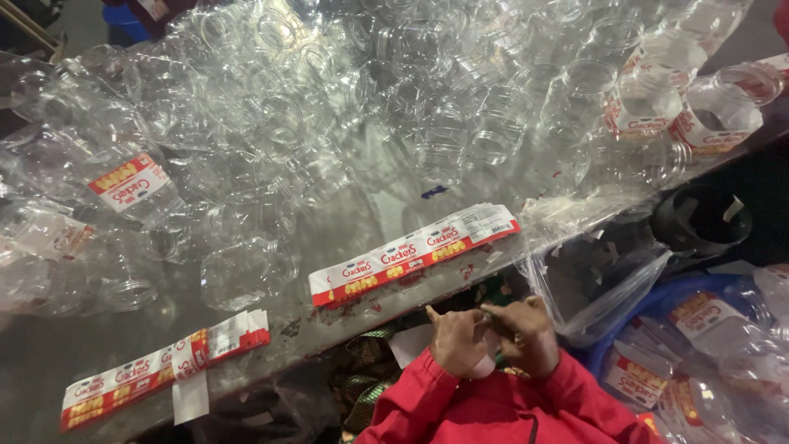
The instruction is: The person wraps adhesive label strips around clear plastic containers one by one on a workspace covered in containers.
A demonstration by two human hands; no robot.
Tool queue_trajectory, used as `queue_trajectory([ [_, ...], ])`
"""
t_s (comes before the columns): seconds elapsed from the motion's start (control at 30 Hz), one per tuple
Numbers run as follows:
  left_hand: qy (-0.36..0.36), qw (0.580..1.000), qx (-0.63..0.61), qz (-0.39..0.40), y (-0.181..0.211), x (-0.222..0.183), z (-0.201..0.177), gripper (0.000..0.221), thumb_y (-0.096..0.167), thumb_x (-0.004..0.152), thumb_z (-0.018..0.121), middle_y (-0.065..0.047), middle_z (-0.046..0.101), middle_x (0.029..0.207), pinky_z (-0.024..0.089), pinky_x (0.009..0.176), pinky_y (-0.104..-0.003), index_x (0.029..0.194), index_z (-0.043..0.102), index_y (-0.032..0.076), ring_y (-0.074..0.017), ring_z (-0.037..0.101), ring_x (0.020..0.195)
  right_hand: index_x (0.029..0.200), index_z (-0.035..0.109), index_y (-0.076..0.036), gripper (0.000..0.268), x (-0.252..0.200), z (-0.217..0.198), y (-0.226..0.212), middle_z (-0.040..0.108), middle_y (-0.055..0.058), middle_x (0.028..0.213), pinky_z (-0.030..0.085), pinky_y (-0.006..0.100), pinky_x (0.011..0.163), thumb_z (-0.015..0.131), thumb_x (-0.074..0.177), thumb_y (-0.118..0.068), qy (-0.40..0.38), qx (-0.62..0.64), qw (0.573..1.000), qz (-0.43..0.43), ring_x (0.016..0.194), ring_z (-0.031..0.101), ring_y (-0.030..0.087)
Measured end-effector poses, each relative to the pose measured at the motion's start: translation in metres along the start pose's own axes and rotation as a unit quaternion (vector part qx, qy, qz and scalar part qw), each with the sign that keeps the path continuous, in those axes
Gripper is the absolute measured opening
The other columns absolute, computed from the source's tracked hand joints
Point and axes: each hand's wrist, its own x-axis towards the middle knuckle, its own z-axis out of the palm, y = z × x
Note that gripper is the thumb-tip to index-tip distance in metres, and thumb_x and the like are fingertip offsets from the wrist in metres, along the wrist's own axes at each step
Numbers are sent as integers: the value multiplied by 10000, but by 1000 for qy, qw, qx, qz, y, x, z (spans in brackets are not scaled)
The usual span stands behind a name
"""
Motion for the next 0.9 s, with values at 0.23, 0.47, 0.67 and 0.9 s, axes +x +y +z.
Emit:
queue_trajectory([
  [0.23, 72, 988, 54, 127, -19, -6, 7, 143, 177, 847, 667, -176, 713, 774, 512, 775, -511, 838, 741, 56, -374, 690, 734, 1051, 723, -77, 493, 5, -1, -11, 698, 33, 767, 367, 381, 753, 784, 568, -154, -67, 14, 998, -12, 689, 647, 210],
  [0.47, 48, 991, 66, 104, -12, -6, 11, 116, 148, 843, 665, -181, 689, 735, 505, 784, -540, 868, 749, 73, -384, 674, 734, 1020, 727, -107, 415, 0, 2, -8, 723, 37, 839, 374, 384, 783, 752, 606, -109, -36, -30, 999, 9, 738, 665, 222],
  [0.67, 61, 990, 29, 122, -5, -6, -6, 217, 32, 803, 650, -178, 708, 751, 340, 897, -745, 1002, 728, 67, -424, 672, 785, 950, 809, -138, 239, -27, -3, 93, 692, 19, 713, 442, 358, 597, 676, 781, -32, 21, -127, 969, 210, 533, 578, 145],
  [0.9, 101, 952, -20, 288, 8, 5, -31, 358, -54, 684, 573, -123, 657, 757, 460, 855, -556, 960, 730, 112, -369, 661, 793, 890, 784, -97, 291, -32, -40, 135, 773, 111, 1116, 584, 327, 881, 594, 696, 7, 80, -191, 972, 114, 942, 743, 212],
])
